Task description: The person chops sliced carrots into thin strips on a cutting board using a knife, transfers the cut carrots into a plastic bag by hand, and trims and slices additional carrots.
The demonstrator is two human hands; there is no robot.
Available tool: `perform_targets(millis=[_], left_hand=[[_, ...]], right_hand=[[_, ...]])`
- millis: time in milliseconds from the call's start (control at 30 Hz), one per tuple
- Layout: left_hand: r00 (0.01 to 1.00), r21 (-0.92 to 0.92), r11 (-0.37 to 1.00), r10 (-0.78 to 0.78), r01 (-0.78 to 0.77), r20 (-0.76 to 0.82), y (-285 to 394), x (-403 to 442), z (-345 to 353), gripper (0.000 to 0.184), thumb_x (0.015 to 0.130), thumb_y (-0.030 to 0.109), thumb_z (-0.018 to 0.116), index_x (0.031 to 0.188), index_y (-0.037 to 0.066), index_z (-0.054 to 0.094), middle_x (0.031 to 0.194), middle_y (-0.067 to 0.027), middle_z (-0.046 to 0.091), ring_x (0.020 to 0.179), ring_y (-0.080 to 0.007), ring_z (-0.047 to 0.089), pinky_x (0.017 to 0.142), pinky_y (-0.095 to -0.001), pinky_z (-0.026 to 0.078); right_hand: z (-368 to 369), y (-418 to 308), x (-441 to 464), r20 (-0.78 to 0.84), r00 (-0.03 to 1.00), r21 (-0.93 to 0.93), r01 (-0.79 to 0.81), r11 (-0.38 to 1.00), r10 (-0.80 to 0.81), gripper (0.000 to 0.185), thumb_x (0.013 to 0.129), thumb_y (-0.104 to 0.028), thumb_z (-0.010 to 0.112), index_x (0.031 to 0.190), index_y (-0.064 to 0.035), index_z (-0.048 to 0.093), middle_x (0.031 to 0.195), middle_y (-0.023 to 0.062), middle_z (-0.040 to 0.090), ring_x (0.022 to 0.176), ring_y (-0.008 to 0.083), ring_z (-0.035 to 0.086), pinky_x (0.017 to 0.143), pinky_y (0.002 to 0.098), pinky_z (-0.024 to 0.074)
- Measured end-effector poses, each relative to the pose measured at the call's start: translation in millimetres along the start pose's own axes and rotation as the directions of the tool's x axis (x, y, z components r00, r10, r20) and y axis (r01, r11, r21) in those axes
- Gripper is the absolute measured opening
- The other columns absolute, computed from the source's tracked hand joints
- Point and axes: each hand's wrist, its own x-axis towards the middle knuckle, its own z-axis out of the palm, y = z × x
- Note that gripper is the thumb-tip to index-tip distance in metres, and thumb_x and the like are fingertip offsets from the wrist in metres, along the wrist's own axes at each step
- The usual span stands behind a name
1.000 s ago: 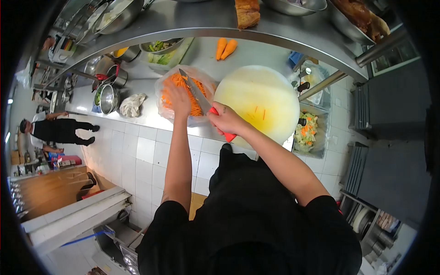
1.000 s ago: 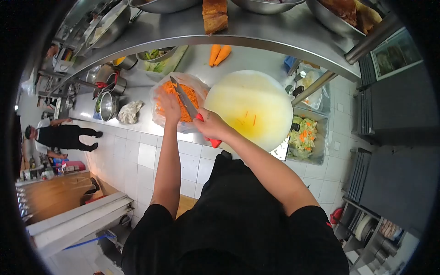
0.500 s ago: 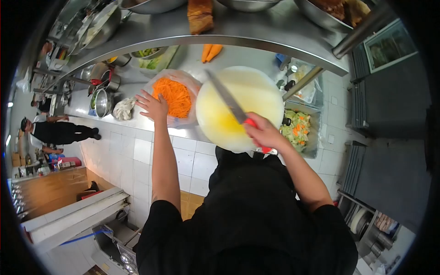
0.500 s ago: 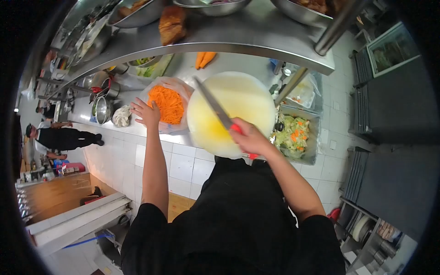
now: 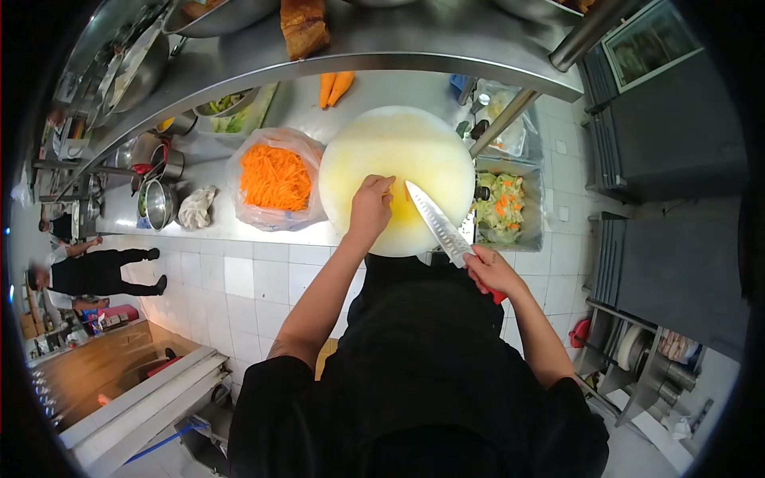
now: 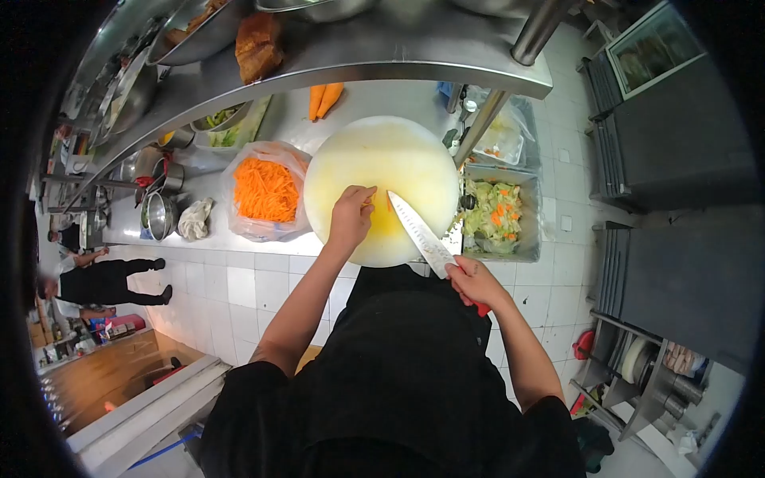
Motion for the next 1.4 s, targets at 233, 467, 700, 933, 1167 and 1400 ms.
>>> perform_targets(millis=[233,467,700,933,1167,1400], left_hand=[[0.995,-0.247,0.968,-0.061,0.041,-0.075,12,-2,16,0.038,0.089,-0.013,0.077,0.124,0.000,0.076,0.116,-0.0157,0.073,0.096,-0.0280,0.077,0.086,-0.0339,0.065],[0.967,-0.227,0.974,-0.075,0.019,-0.242,0,-5,2,0.026,0.088,-0.013,0.077,0.112,0.000,0.080,0.114,-0.0145,0.076,0.097,-0.0267,0.077,0.086,-0.0342,0.064],[0.795,-0.045,0.998,0.006,-0.042,-0.606,-100,-13,-125,0.024,0.090,-0.011,0.072,0.109,0.002,0.080,0.113,-0.0134,0.079,0.101,-0.0287,0.075,0.085,-0.0360,0.061],[0.762,0.130,0.965,-0.094,0.228,-0.641,-152,42,-150,0.023,0.098,-0.002,0.072,0.119,0.002,0.079,0.113,-0.0146,0.078,0.089,-0.0273,0.075,0.079,-0.0361,0.062],[0.949,0.418,0.899,0.235,-0.129,-0.212,-193,273,-61,0.039,0.105,0.031,0.072,0.135,0.008,0.074,0.126,-0.0158,0.077,0.114,-0.0330,0.075,0.096,-0.0481,0.060],[0.987,0.509,0.848,-0.155,0.148,-0.030,-214,318,-2,0.049,0.103,0.040,0.072,0.140,0.008,0.072,0.131,-0.0169,0.075,0.124,-0.0351,0.071,0.106,-0.0507,0.055]], right_hand=[[17,-15,8,0.011,0.999,-0.021,-0.036,0.999,0.037,0.032,0.116,-0.031,0.054,0.105,-0.0021,0.060,0.070,0.0028,0.056,0.043,0.0132,0.051,0.041,0.0318,0.0420],[38,-60,4,0.002,1.000,-0.120,-0.020,0.993,0.020,0.032,0.116,-0.032,0.055,0.108,-0.0015,0.063,0.069,0.0041,0.058,0.042,0.0139,0.052,0.040,0.0336,0.0404],[104,-134,57,0.159,0.947,-0.349,0.318,0.881,-0.279,0.030,0.114,-0.031,0.059,0.113,-0.0018,0.066,0.069,0.0079,0.064,0.045,0.0157,0.057,0.047,0.0361,0.0464],[38,-80,20,-0.175,0.970,-0.253,0.122,0.960,-0.170,0.031,0.112,-0.032,0.065,0.105,-0.0013,0.065,0.067,0.0064,0.061,0.047,0.0147,0.056,0.047,0.0345,0.0456],[22,-25,-58,-0.451,0.889,-0.044,0.068,0.997,-0.081,0.034,0.113,-0.030,0.064,0.092,-0.0043,0.058,0.063,0.0001,0.053,0.048,0.0092,0.052,0.044,0.0308,0.0422],[53,-7,-106,-0.556,0.831,-0.069,-0.006,0.998,-0.034,0.034,0.111,-0.026,0.069,0.088,-0.0032,0.057,0.062,-0.0005,0.052,0.050,0.0082,0.046,0.047,0.0321,0.0379]])
